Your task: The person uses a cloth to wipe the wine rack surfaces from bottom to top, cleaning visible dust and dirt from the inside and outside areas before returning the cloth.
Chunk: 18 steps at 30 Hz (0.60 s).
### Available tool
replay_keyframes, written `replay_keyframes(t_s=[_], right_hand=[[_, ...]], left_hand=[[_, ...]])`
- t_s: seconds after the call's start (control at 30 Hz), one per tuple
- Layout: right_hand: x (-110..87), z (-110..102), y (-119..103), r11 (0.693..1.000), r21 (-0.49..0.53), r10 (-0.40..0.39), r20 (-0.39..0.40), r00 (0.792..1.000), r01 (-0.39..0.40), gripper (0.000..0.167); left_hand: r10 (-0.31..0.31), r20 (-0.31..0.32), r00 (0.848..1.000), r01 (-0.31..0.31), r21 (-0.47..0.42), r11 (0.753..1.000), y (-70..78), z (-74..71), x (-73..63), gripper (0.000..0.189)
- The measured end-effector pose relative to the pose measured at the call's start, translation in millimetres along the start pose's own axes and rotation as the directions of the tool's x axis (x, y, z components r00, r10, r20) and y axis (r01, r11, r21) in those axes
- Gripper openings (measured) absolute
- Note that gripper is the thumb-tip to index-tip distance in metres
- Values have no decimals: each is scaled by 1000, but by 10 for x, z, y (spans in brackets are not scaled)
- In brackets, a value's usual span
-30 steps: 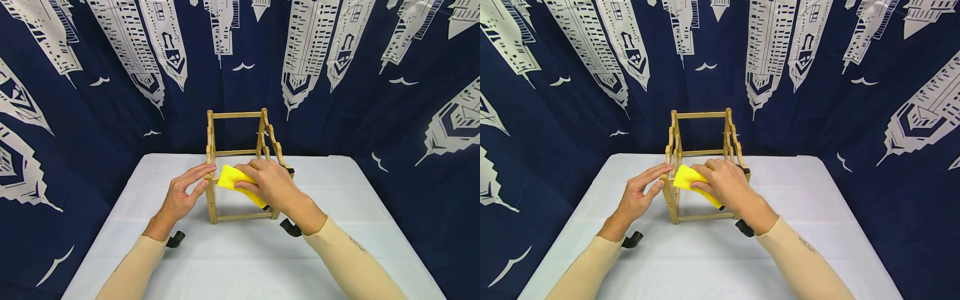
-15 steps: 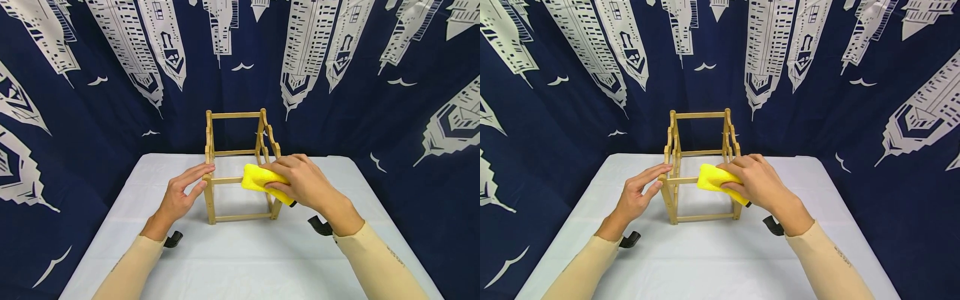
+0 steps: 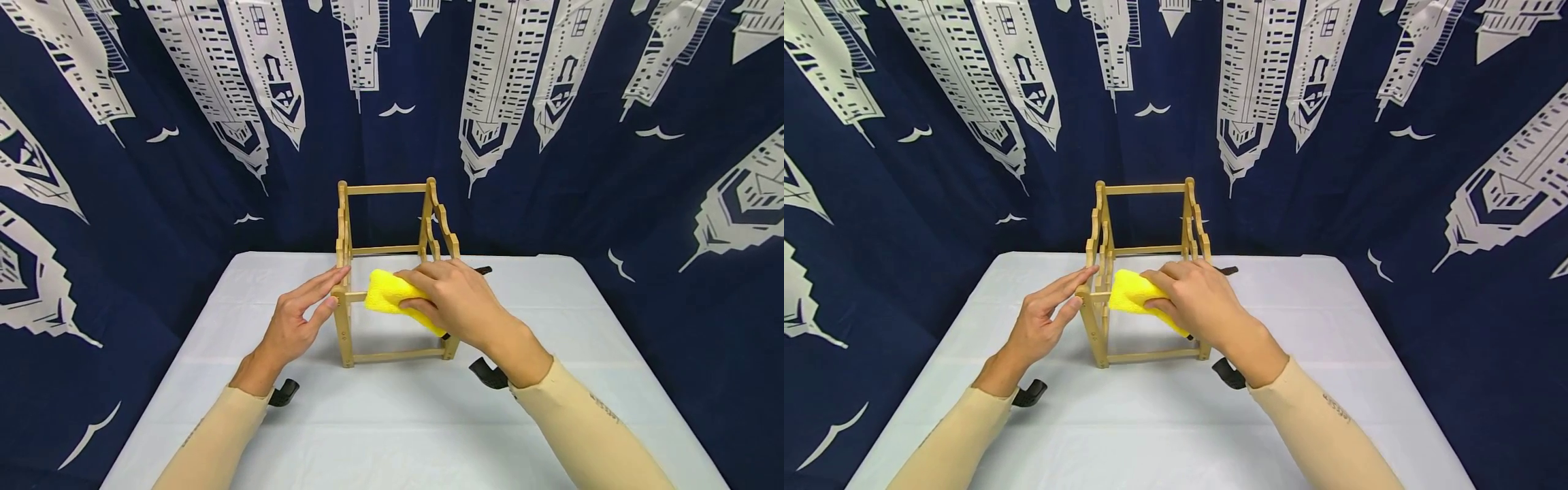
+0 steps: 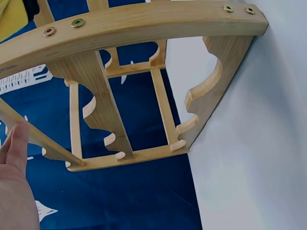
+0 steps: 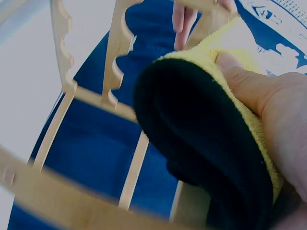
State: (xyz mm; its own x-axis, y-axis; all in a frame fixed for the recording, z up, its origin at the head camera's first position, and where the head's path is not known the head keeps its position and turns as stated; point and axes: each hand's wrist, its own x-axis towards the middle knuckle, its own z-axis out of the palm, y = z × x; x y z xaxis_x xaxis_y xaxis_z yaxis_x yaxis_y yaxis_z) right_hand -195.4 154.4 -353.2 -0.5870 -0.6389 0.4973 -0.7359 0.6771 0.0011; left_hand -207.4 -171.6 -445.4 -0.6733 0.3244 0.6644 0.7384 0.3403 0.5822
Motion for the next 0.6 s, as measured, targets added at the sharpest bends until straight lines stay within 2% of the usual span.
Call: replay_keyframes(t_s=[0.23,0.5,0.6], right_hand=[[215,128,-184,997,75,-28,34,999,25,53],[381,238,-315,999,11,-52,15,999,52,54],[411,258,-329,999,-1,-51,6,999,51,52]], left_hand=[[-1,19,1000,1,-4,1000,-8,-6,4,57],[31,2,1000,-31,-2,1000,-57,-12,5,55],[13,5,1000,-13,-19,1000,-64,-11,0,54]])
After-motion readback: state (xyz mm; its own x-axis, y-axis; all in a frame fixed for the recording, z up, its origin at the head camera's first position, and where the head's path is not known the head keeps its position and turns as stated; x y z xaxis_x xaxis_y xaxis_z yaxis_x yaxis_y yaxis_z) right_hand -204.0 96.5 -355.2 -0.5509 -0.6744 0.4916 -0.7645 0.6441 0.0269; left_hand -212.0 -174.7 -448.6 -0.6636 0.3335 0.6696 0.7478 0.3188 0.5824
